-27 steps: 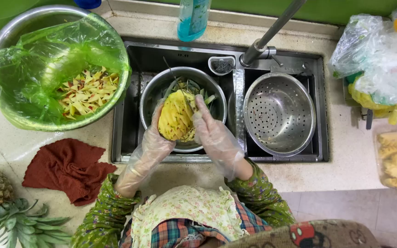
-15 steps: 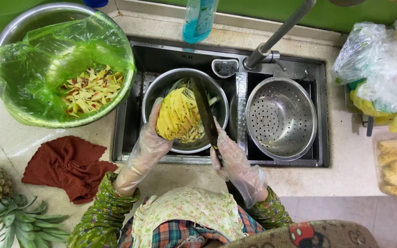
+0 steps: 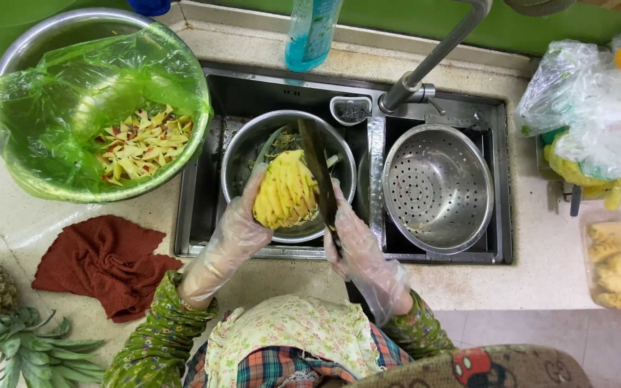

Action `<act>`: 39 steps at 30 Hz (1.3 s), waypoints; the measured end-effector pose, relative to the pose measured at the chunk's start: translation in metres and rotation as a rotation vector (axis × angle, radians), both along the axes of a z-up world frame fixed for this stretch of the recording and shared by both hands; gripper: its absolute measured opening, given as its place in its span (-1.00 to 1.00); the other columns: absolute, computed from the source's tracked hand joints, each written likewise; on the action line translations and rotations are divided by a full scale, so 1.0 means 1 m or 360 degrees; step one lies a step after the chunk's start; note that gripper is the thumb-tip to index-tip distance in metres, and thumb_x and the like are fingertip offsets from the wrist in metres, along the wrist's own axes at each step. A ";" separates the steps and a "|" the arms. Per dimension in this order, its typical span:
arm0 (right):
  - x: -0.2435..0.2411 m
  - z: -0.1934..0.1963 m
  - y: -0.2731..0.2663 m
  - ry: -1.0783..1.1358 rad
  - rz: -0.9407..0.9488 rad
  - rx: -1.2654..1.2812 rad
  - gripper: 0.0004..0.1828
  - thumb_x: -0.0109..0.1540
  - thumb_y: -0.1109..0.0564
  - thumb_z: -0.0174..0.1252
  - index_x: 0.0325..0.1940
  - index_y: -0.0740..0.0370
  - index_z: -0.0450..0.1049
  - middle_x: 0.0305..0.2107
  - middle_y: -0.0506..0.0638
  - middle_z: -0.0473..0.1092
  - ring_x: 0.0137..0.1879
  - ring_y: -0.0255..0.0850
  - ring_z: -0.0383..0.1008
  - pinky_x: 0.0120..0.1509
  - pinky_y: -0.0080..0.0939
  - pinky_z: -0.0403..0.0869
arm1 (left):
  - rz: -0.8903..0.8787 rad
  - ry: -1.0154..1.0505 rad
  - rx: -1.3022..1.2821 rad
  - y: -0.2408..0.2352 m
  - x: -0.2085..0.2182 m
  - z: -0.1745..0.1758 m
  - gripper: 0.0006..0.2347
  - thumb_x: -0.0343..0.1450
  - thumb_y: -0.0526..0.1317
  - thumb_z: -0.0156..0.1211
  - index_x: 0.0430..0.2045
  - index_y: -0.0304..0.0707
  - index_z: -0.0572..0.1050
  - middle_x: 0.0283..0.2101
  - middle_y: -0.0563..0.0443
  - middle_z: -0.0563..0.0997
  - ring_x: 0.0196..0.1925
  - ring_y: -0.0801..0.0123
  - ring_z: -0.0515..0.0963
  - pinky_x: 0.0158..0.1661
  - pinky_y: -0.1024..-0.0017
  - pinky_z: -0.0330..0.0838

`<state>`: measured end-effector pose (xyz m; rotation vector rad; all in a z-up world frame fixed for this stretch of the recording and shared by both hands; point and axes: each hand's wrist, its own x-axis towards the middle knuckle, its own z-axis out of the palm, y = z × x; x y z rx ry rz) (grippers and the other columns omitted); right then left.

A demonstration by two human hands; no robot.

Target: The person slices peeled pineapple with a knife and places the pieces into a colander. Then, the person carves out the eyes of another pineapple with the knife over a bowl in the sink.

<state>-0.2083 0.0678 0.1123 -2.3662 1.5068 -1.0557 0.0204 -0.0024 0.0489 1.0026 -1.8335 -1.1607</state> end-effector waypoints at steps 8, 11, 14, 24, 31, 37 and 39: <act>-0.005 0.018 -0.002 -0.0625 -0.0022 0.1146 -0.26 0.43 0.04 -0.19 0.64 0.36 -0.20 -0.32 0.34 0.33 -0.31 0.04 0.44 0.13 -0.13 0.55 | 0.0198 0.0031 -0.0097 -0.005 -0.006 -0.004 -0.20 0.29 -0.50 0.28 0.46 -0.22 -0.02 0.13 -0.21 0.62 0.15 0.09 0.66 0.15 0.33 0.54; 0.008 0.038 0.008 -0.0389 -0.0244 0.1542 -0.20 0.41 -0.18 -0.30 0.64 0.23 -0.25 -0.64 0.15 0.35 -0.49 -0.02 0.40 -0.17 -0.04 0.47 | 0.0245 0.0004 -0.0151 -0.006 -0.005 -0.002 -0.22 0.32 -0.48 0.29 0.46 -0.25 -0.02 0.12 -0.21 0.63 0.13 0.09 0.67 0.12 0.35 0.57; 0.018 0.041 0.001 -0.0076 -0.0384 0.1533 -0.21 0.40 -0.19 -0.31 0.64 0.13 -0.30 -0.66 0.10 0.35 -0.51 -0.03 0.39 -0.30 0.01 0.38 | 0.0233 -0.0085 -0.0194 -0.008 -0.001 -0.001 -0.22 0.31 -0.49 0.27 0.46 -0.23 0.00 0.10 -0.22 0.64 0.10 0.07 0.69 0.09 0.34 0.58; -0.003 0.008 -0.041 -0.0876 -0.0083 0.1659 -0.30 0.46 -0.18 -0.23 0.66 0.03 -0.11 -0.58 -0.19 0.25 -0.45 -0.39 0.35 -0.32 -0.28 0.42 | 0.0070 -0.0494 -0.0332 -0.012 0.023 -0.008 -0.15 0.16 -0.48 0.23 0.44 -0.06 0.09 0.06 -0.35 0.63 -0.10 -0.12 0.69 -0.09 0.19 0.60; -0.030 -0.055 -0.085 -0.1495 -0.0762 0.2378 -0.35 0.38 -0.23 -0.18 0.58 -0.26 0.01 -0.68 -0.17 0.24 -0.68 -0.36 0.10 -0.65 -0.28 0.19 | -0.0290 -0.1498 0.0176 -0.045 0.025 -0.006 -0.17 0.26 -0.42 0.17 0.51 0.03 0.01 -0.36 -0.30 0.60 -0.37 -0.13 0.61 -0.26 0.03 0.55; -0.045 -0.204 -0.072 -0.1649 -0.0759 0.2466 -0.40 0.43 -0.16 0.03 0.33 0.33 0.12 -0.62 -0.11 0.31 -0.67 -0.33 0.17 -0.63 -0.27 0.25 | -0.0717 -0.1873 0.0399 -0.089 -0.018 -0.087 -0.45 0.34 -0.35 0.15 0.28 0.04 0.28 -0.19 -0.20 0.62 -0.15 -0.01 0.65 -0.12 0.05 0.58; -0.051 -0.237 -0.071 -0.1430 -0.0823 0.2502 -0.25 0.33 -0.05 0.24 0.47 0.01 -0.02 -0.60 -0.10 0.37 -0.67 -0.35 0.17 -0.62 -0.32 0.24 | -0.0798 -0.1752 0.0097 -0.095 -0.035 -0.124 -0.67 0.36 -0.34 0.15 0.04 -0.13 0.54 -0.11 -0.17 0.63 -0.06 0.01 0.66 -0.03 0.07 0.57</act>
